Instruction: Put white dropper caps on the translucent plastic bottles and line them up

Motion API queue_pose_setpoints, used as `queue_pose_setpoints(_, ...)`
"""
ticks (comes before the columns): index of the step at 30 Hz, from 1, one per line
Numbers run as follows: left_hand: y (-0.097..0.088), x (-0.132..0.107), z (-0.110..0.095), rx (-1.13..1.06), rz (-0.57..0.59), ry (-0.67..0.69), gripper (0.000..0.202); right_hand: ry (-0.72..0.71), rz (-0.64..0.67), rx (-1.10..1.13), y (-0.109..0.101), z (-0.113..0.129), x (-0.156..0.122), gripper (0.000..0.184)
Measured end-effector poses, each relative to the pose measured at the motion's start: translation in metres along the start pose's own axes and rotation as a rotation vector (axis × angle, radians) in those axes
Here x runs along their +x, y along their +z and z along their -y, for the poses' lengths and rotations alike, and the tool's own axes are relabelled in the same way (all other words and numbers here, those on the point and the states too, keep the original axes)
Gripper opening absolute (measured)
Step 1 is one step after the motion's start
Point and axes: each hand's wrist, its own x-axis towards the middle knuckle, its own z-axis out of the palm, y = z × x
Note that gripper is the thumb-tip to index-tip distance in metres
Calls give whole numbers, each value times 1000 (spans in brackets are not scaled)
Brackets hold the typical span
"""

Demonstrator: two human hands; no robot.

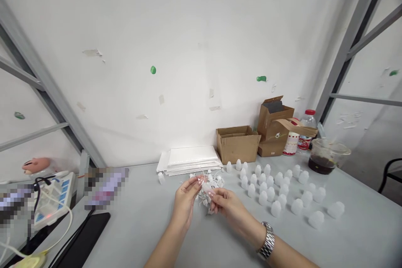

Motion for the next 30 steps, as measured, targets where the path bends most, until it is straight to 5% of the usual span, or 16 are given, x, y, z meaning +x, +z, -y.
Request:
queue_pose_setpoints(6, -2, 1, 3, 94, 5, 23, 29, -96, -116, -155, -1, -1, 3, 35)
queue_pose_setpoints(14, -3, 4, -4, 161, 119, 52, 25, 241, 217, 320, 2, 0, -4, 52)
queue_pose_setpoints(24, -7, 8, 4, 209, 42, 111, 23, -20, -94, -9, 0, -3, 4, 42)
queue_pose_setpoints(30, -6, 6, -2, 173, 116, 67, 22, 46, 5, 65, 0, -1, -1, 40)
